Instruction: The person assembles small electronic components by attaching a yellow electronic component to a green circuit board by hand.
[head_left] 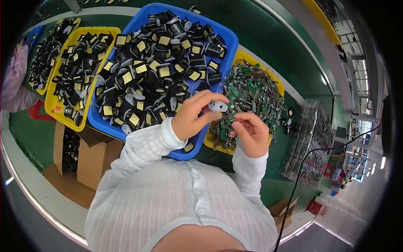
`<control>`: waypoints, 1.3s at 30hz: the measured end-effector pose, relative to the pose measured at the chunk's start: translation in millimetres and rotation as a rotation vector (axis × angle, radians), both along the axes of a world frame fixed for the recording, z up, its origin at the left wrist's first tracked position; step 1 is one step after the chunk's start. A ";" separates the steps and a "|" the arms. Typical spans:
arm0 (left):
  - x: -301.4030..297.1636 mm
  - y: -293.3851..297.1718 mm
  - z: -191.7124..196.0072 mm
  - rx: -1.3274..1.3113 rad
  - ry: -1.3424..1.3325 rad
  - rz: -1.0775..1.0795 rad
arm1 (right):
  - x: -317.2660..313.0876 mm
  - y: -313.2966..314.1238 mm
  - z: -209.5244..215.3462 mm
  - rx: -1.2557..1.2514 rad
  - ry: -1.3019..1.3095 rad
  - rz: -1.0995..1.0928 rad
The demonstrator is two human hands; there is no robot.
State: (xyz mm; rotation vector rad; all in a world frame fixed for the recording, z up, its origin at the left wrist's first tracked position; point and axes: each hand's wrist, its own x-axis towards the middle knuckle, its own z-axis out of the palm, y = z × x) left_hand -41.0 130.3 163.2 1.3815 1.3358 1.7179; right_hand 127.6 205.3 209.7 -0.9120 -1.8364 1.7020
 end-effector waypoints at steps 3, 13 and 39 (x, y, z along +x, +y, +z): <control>-2.2 -1.5 -1.1 -0.102 -0.153 -0.161 | -0.4 3.7 8.3 -0.072 0.009 0.006; 4.6 -1.7 -7.1 -0.117 -0.250 -0.245 | -10.2 3.5 -6.4 -0.347 0.225 0.004; -0.9 -3.7 2.8 -0.002 0.222 -0.029 | -13.1 4.2 -11.4 -0.424 0.107 0.130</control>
